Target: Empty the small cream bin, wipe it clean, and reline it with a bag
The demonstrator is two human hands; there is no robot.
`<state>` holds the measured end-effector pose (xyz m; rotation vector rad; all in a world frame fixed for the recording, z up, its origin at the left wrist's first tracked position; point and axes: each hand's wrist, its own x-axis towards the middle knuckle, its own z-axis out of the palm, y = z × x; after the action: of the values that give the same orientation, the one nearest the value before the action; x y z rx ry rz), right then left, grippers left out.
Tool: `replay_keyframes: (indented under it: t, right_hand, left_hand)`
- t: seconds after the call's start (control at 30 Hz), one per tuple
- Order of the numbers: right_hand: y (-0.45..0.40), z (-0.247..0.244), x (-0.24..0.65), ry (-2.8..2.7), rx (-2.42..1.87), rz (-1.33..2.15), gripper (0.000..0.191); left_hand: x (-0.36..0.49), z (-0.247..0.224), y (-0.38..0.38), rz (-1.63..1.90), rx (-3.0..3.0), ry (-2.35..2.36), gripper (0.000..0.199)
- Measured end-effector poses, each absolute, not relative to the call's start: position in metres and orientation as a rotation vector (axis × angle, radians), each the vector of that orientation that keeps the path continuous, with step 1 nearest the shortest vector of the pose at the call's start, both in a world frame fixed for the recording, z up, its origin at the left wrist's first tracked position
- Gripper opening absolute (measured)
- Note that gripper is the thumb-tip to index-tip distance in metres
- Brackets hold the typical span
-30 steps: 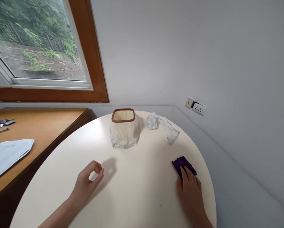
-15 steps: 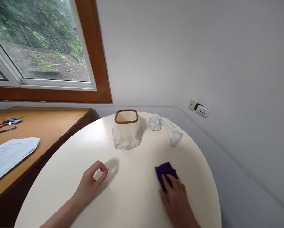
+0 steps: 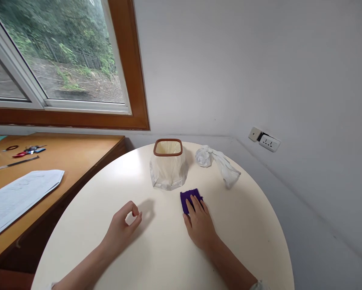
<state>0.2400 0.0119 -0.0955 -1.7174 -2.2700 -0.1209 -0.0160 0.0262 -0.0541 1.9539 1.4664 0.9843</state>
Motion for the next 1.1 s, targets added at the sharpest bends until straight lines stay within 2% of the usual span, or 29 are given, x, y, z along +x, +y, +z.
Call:
replay_keyframes:
  t: [0.4,0.73,1.1]
  right_hand:
    - [0.036,-0.098,0.290,-2.010,-1.972,-0.019,0.037]
    - [0.037,-0.106,0.294,-1.996,-1.993,-0.218,0.041]
    - [0.032,-0.099,0.292,-1.930,-1.981,-0.262,0.043]
  left_hand:
    - [-0.019,-0.056,0.034,0.985,1.923,1.485,0.016]
    - [-0.019,-0.057,0.036,0.979,1.989,1.481,0.013]
    - [-0.020,-0.060,0.039,0.940,2.121,1.472,0.019]
